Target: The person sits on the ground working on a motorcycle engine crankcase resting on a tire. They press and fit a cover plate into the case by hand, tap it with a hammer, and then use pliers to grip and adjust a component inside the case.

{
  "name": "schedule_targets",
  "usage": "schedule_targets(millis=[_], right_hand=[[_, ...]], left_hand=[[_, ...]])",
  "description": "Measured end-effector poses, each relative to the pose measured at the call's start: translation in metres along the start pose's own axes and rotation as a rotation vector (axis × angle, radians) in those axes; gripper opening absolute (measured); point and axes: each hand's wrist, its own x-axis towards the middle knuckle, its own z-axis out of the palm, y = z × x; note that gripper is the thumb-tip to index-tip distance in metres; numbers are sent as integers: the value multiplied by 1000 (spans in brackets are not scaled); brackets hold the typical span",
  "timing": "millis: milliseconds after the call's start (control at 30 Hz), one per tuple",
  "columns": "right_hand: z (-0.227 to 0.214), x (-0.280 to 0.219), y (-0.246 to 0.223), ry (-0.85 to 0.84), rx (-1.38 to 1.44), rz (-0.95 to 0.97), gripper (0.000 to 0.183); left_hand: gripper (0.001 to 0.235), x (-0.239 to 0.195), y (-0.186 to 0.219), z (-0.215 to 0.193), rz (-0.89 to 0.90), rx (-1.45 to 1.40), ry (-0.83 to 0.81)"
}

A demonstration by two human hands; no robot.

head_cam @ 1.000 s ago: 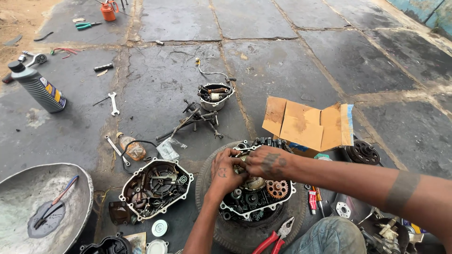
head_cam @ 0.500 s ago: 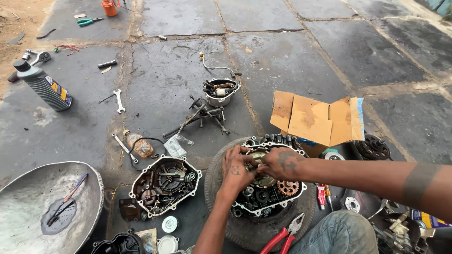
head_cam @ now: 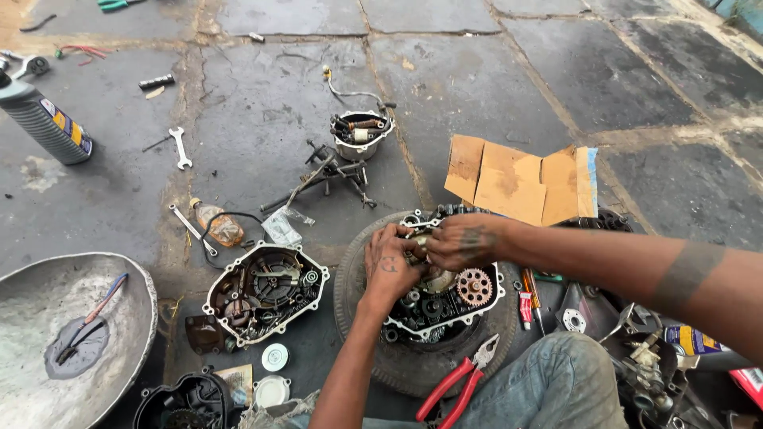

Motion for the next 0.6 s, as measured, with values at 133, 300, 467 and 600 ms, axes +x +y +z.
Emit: schedule_targets(millis=[133,300,467,600], right_hand=[[9,2,-8,9,-310,-260,39],[-32,-6,-40,-51,698,496,32],[-7,1,-29,48,55,129,34],[0,-10,-54,173,826,743,44]], left_hand=[[31,-2,-3,1,-4,15,-20],[27,-3,2,-3,14,0,16],[27,0,-12,4,21,17,16],[28,1,-24,11,95,26,69]])
